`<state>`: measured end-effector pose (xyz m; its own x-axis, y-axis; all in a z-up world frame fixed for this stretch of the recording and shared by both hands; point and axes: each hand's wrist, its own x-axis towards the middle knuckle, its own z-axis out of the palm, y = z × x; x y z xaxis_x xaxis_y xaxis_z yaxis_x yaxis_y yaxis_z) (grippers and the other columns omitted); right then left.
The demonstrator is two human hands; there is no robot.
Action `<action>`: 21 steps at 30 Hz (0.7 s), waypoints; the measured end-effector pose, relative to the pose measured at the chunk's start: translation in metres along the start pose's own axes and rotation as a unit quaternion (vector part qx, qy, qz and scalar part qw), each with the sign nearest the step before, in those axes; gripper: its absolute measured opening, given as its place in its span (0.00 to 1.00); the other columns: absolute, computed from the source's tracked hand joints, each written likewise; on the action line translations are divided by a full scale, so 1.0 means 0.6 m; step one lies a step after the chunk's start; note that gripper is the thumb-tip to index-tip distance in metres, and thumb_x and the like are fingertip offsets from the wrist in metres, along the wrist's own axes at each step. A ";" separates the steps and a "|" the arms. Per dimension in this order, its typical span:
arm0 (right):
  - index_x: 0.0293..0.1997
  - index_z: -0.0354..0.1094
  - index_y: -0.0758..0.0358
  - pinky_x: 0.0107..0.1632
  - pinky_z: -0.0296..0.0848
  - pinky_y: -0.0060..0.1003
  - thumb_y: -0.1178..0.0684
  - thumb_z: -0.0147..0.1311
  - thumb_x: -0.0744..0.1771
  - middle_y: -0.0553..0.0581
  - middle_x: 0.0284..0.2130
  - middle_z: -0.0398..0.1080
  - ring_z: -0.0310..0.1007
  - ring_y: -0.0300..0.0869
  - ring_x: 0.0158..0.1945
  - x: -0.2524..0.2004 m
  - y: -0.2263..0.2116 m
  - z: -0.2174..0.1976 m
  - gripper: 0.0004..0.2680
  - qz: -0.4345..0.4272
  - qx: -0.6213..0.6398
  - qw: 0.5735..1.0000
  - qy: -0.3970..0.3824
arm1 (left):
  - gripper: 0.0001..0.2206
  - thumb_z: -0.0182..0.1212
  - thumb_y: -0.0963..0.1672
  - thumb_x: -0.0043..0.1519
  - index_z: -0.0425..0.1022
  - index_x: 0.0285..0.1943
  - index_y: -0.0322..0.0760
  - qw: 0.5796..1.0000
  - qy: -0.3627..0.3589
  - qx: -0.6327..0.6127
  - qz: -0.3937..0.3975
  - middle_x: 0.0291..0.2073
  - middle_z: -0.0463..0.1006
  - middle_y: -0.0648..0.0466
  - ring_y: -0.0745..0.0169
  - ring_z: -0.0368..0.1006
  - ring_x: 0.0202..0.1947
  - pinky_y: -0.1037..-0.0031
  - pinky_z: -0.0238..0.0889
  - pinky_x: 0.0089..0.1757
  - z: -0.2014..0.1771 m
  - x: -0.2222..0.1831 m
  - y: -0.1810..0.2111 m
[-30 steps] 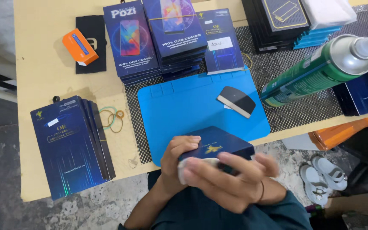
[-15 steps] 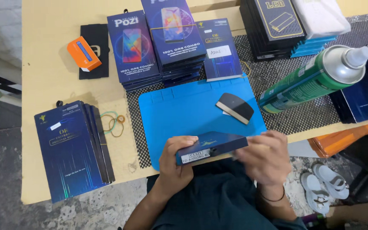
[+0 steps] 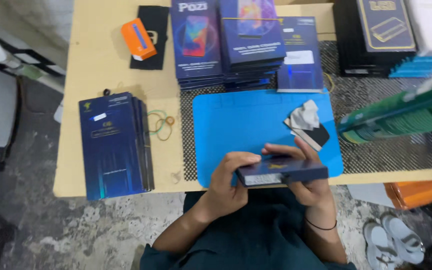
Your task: The person cleans mobile phone replacement screens using a spray and a cloth, then places each screen into a cardboard box.
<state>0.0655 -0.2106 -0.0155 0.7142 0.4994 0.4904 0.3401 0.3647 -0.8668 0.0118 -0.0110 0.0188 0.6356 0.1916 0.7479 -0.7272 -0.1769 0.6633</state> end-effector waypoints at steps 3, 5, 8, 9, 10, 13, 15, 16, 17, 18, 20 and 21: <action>0.69 0.54 0.70 0.54 0.73 0.64 0.50 0.64 0.63 0.88 0.47 0.71 0.75 0.73 0.54 -0.012 0.040 -0.009 0.29 -0.041 0.012 0.999 0.014 | 0.07 0.52 0.36 0.66 0.74 0.48 0.23 1.000 0.012 -0.012 -0.015 0.42 0.79 0.42 0.36 0.80 0.42 0.54 0.77 0.44 -0.002 -0.009 0.001; 0.46 0.67 0.75 0.45 0.76 0.66 0.45 0.69 0.60 0.87 0.37 0.73 0.78 0.73 0.42 0.012 0.028 0.009 0.22 -0.099 0.017 0.994 0.049 | 0.09 0.50 0.38 0.67 0.75 0.50 0.24 1.000 0.010 -0.023 -0.002 0.43 0.80 0.43 0.40 0.79 0.43 0.56 0.78 0.46 -0.006 -0.006 0.004; 0.55 0.68 0.59 0.58 0.79 0.56 0.44 0.49 0.73 0.67 0.49 0.75 0.78 0.61 0.53 0.019 -0.015 0.042 0.11 -0.078 0.010 0.996 0.029 | 0.14 0.39 0.38 0.71 0.63 0.65 0.34 0.989 -0.149 0.004 -0.013 0.56 0.73 0.43 0.42 0.74 0.56 0.56 0.67 0.58 -0.044 -0.024 0.006; 0.55 0.68 0.59 0.58 0.79 0.56 0.44 0.49 0.73 0.67 0.49 0.75 0.78 0.61 0.53 0.022 -0.020 0.037 0.11 -0.080 0.016 0.997 0.019 | 0.14 0.39 0.38 0.71 0.63 0.65 0.34 0.990 -0.141 0.013 -0.012 0.56 0.73 0.43 0.42 0.74 0.56 0.56 0.67 0.58 -0.046 -0.026 0.008; 0.57 0.67 0.57 0.57 0.82 0.54 0.42 0.50 0.72 0.65 0.49 0.75 0.79 0.61 0.53 0.026 -0.025 0.032 0.13 -0.094 -0.035 0.995 -0.011 | 0.15 0.39 0.37 0.70 0.62 0.66 0.34 0.989 -0.147 0.014 -0.010 0.57 0.73 0.44 0.42 0.74 0.57 0.56 0.67 0.59 -0.047 -0.027 0.011; 0.56 0.67 0.57 0.55 0.84 0.53 0.38 0.47 0.73 0.65 0.47 0.77 0.81 0.61 0.51 0.021 -0.022 0.012 0.15 -0.119 -0.101 0.986 -0.050 | 0.17 0.40 0.36 0.70 0.61 0.68 0.34 0.986 -0.161 0.052 -0.001 0.60 0.72 0.44 0.41 0.72 0.62 0.55 0.65 0.62 -0.061 -0.017 0.030; 0.52 0.69 0.59 0.54 0.84 0.53 0.36 0.42 0.74 0.66 0.45 0.78 0.83 0.61 0.49 0.019 -0.017 0.003 0.17 -0.130 -0.117 0.983 -0.059 | 0.18 0.41 0.37 0.71 0.61 0.70 0.34 0.982 -0.167 0.088 0.005 0.63 0.71 0.44 0.40 0.71 0.65 0.53 0.64 0.65 -0.084 0.006 0.051; 0.56 0.68 0.56 0.55 0.85 0.52 0.37 0.48 0.72 0.63 0.48 0.77 0.82 0.60 0.52 0.020 -0.015 0.000 0.15 -0.127 -0.110 0.983 -0.071 | 0.20 0.41 0.47 0.69 0.67 0.67 0.34 0.962 -0.205 0.173 -0.039 0.63 0.71 0.42 0.37 0.69 0.65 0.49 0.61 0.61 -0.102 0.023 0.063; 0.60 0.66 0.54 0.56 0.86 0.51 0.37 0.53 0.71 0.59 0.51 0.77 0.82 0.59 0.54 0.015 -0.016 -0.001 0.16 -0.120 -0.103 0.984 -0.081 | 0.30 0.41 0.58 0.68 0.72 0.63 0.35 0.933 -0.242 0.253 -0.087 0.62 0.72 0.40 0.34 0.66 0.66 0.45 0.58 0.57 -0.118 0.036 0.077; 0.60 0.66 0.54 0.56 0.86 0.51 0.37 0.53 0.71 0.59 0.51 0.77 0.82 0.59 0.54 0.019 -0.009 -0.016 0.16 -0.121 -0.101 0.984 -0.088 | 0.30 0.41 0.58 0.68 0.72 0.63 0.35 0.933 -0.236 0.256 -0.087 0.62 0.72 0.40 0.34 0.66 0.66 0.45 0.58 0.57 -0.138 0.036 0.089; 0.65 0.62 0.53 0.60 0.82 0.53 0.37 0.46 0.74 0.60 0.54 0.75 0.79 0.59 0.59 0.019 0.004 -0.040 0.16 -0.141 -0.091 0.971 -0.171 | 0.42 0.28 0.65 0.63 0.43 0.82 0.45 0.815 -0.116 0.522 -0.224 0.81 0.36 0.40 0.35 0.30 0.80 0.42 0.23 0.71 -0.177 0.037 0.113; 0.65 0.62 0.53 0.60 0.82 0.53 0.37 0.46 0.74 0.60 0.54 0.75 0.79 0.59 0.59 0.018 0.011 -0.043 0.16 -0.141 -0.090 0.971 -0.172 | 0.42 0.28 0.65 0.63 0.43 0.82 0.45 0.814 -0.116 0.523 -0.225 0.81 0.36 0.40 0.35 0.30 0.80 0.42 0.23 0.71 -0.201 0.042 0.113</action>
<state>0.0911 -0.2231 -0.0181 0.3423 0.6437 0.6845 0.6151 0.3971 -0.6811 -0.0526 0.0983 0.0795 0.8971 0.2978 0.3264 0.1340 -0.8873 0.4413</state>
